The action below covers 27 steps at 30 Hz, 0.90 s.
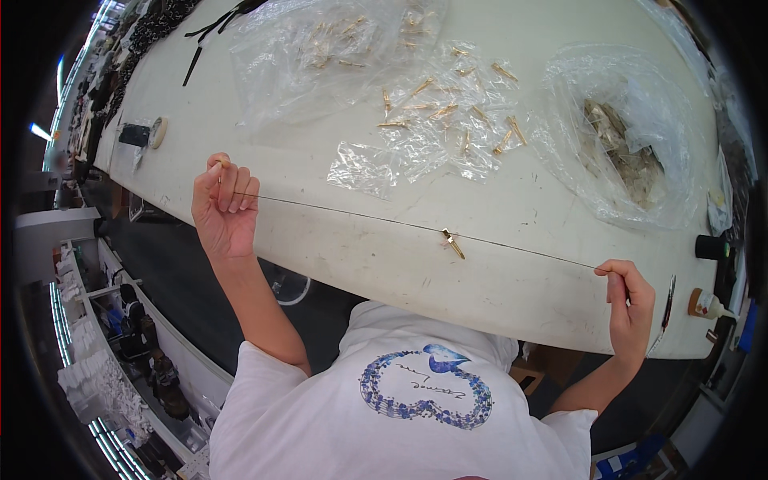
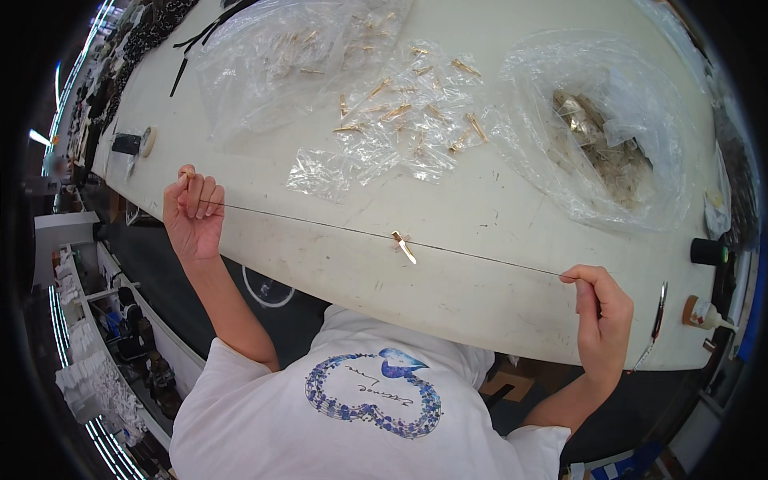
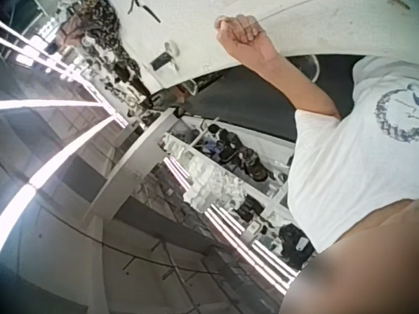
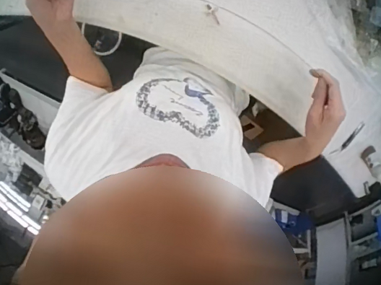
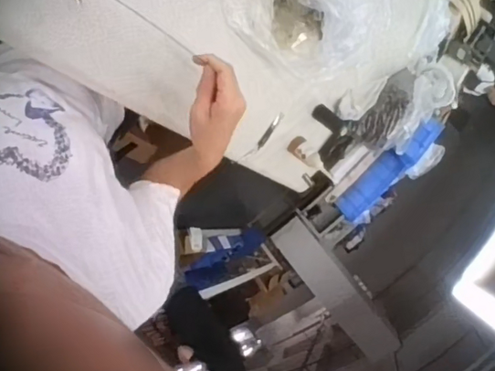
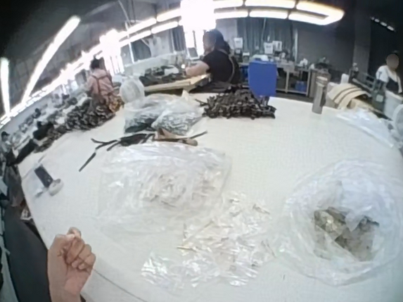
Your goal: Threading and assembling components onto small metallic wire elements.
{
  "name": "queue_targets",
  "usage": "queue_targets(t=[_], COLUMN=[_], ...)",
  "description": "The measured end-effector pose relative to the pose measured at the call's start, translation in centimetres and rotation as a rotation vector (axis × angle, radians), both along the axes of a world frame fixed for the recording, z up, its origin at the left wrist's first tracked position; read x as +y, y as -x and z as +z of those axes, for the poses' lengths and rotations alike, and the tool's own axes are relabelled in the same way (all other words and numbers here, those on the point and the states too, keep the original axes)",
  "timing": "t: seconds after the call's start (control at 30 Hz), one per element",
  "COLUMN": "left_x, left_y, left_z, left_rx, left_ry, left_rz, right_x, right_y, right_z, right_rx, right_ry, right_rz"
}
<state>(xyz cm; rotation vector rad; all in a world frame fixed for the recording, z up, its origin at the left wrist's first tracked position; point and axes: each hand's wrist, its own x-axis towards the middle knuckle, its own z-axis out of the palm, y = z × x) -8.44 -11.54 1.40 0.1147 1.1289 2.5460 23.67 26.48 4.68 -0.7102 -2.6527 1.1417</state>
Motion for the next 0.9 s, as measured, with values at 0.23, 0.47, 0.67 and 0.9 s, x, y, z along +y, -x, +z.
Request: queue_targets(t=[0.23,0.47,0.67,0.9], left_x=[-1.9,-2.5,-0.2,3.8], left_y=[-0.1,0.3,-0.6,-2.3], left_z=[-0.6,-0.4,-1.2,-1.0], left_rx=[0.012,0.056,0.002,0.102], left_ry=[0.041,0.1,0.134,0.356], left_rz=[0.136,0.229,0.143,0.117], right_x=[5.4,11.1,15.4,17.4], right_y=[-4.0,-9.9,-12.5,-13.0], right_z=[-1.0,-1.7,-3.5,-0.6], right_rx=[-0.05,0.166,0.643,1.315], right_ry=[-0.073,0.172,0.345,1.236], right_rz=[-0.126,-0.438,-0.646,-0.307])
